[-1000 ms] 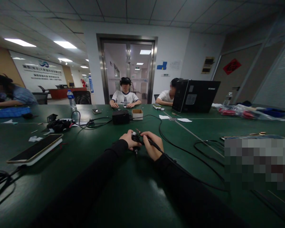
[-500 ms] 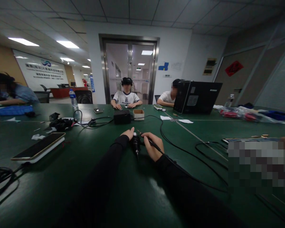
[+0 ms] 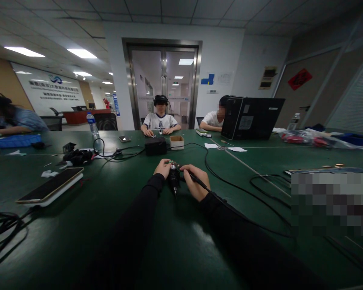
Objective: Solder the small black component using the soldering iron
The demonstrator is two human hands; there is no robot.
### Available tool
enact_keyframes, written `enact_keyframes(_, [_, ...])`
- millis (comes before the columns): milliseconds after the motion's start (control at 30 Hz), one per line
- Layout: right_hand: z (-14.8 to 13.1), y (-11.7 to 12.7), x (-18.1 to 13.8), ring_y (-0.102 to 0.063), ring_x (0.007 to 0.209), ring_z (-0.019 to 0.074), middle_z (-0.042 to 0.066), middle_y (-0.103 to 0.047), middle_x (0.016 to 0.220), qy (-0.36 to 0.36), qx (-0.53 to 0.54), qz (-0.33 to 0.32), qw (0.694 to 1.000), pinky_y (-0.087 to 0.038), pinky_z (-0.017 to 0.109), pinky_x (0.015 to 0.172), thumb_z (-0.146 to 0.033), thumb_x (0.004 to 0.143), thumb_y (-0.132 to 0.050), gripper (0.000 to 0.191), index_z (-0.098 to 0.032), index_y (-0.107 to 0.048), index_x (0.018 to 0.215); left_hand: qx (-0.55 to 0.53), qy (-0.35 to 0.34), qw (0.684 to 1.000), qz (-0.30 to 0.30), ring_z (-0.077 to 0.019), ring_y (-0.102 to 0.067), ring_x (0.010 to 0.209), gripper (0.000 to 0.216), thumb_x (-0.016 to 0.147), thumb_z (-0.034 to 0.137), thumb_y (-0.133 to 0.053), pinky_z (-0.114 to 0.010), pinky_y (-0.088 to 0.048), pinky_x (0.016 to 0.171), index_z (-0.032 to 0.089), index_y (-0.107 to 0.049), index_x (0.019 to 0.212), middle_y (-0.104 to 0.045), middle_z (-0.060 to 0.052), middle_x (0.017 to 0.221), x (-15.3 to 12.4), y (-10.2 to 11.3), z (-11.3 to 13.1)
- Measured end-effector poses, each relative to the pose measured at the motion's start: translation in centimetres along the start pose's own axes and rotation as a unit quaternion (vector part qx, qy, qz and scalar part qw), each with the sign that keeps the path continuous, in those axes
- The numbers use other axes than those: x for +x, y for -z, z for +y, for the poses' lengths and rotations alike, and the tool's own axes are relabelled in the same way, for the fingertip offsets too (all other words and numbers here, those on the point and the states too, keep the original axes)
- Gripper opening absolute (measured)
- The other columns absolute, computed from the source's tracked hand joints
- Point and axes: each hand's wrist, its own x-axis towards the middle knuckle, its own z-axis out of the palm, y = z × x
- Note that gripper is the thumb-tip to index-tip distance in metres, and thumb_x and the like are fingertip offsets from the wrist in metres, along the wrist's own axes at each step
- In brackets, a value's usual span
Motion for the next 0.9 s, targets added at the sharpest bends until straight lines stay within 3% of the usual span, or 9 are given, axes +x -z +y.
enact_keyframes(267, [-0.05, -0.07, -0.03, -0.065, 0.081, 0.0167, 0.000, -0.072, 0.089, 0.005, 0.001, -0.009, 1.000, -0.048, 0.027, 0.076, -0.021, 0.084, -0.047, 0.021, -0.024, -0.068, 0.087, -0.056, -0.053, 0.997, -0.013, -0.0139, -0.065, 0.070, 0.023, 0.075, 0.012, -0.053, -0.029, -0.050, 0.080, 0.018, -0.057, 0.097, -0.069, -0.002, 0.075, -0.27, -0.06, 0.00])
enact_keyframes(900, [-0.06, -0.02, -0.05, -0.066, 0.083, 0.0168, 0.000, -0.072, 0.091, 0.016, -0.004, -0.008, 1.000, -0.047, 0.026, 0.076, -0.021, 0.084, -0.047, 0.021, -0.025, -0.067, 0.087, -0.075, -0.058, 0.995, -0.019, -0.0151, -0.067, 0.075, 0.026, 0.075, 0.009, -0.052, -0.033, -0.050, 0.084, 0.019, -0.057, 0.098, -0.069, -0.002, 0.077, -0.14, -0.05, -0.23])
